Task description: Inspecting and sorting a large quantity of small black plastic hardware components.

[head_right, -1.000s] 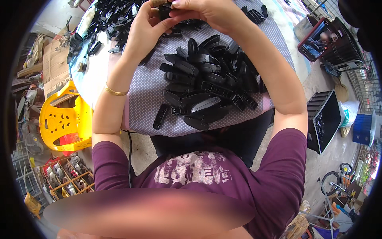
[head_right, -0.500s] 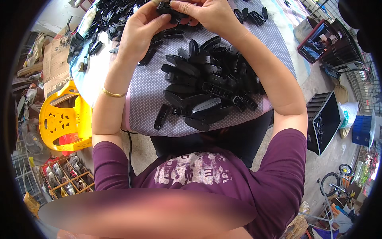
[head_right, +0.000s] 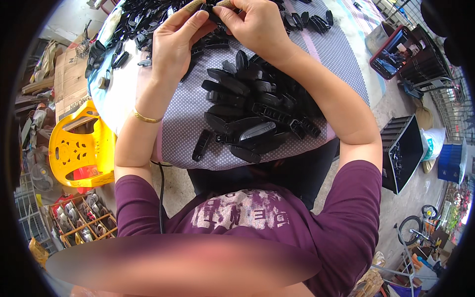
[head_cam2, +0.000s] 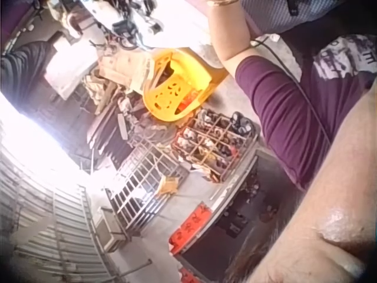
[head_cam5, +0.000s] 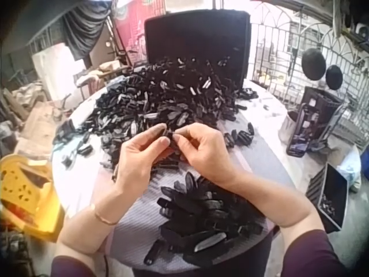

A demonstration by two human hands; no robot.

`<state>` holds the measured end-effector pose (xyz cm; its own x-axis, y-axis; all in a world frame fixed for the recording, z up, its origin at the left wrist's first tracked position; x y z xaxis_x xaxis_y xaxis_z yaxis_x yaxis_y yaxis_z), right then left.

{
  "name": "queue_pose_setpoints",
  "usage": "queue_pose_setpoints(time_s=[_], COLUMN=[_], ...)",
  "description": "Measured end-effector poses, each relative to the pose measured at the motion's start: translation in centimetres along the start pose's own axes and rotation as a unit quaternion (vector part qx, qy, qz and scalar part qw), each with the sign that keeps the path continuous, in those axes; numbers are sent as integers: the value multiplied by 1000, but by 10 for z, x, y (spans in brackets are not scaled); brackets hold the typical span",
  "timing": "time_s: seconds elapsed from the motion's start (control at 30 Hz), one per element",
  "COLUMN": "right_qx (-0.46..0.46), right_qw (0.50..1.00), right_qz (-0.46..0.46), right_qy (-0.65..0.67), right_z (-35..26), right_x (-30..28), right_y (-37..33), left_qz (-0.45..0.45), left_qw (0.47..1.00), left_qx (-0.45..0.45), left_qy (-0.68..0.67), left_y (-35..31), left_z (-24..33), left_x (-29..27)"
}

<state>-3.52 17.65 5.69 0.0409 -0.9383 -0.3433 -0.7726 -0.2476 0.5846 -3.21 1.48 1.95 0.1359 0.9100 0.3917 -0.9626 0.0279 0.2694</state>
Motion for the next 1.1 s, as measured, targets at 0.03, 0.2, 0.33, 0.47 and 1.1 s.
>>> queue_pose_setpoints(time_s=[0.03, 0.2, 0.33, 0.47, 1.1], right_qx=[-71, -89, 88, 55, 66], right_qw=[995, 995, 992, 979, 980], right_qz=[30, 9, -88, -177, -36], right_qy=[-56, -53, -22, 78, -183], right_z=[-8, -17, -11, 15, 138], right_x=[-2, 1, 11, 16, -96], right_y=[-1, -4, -4, -1, 56], left_qz=[-1, 21, 18, -49, -365], left_qw=[1000, 1000, 999, 999, 862], left_qx=[0, 2, -30, -1, 22], left_qy=[-1, -22, -33, -18, 350], left_y=[0, -3, -2, 3, -35], left_z=[-3, -7, -2, 8, 15], left_x=[2, 0, -10, -1, 66])
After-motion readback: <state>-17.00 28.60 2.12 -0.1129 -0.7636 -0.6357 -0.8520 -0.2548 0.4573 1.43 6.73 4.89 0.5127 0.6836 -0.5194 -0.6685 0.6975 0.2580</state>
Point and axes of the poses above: each hand's wrist, its own y-axis towards the middle knuckle, its own x-axis out of the palm, z = x × y, the point moved 7 cm from there along y, towards the middle knuckle, and after that the axes turned 3 degrees about -z, right-handed, at the moved point
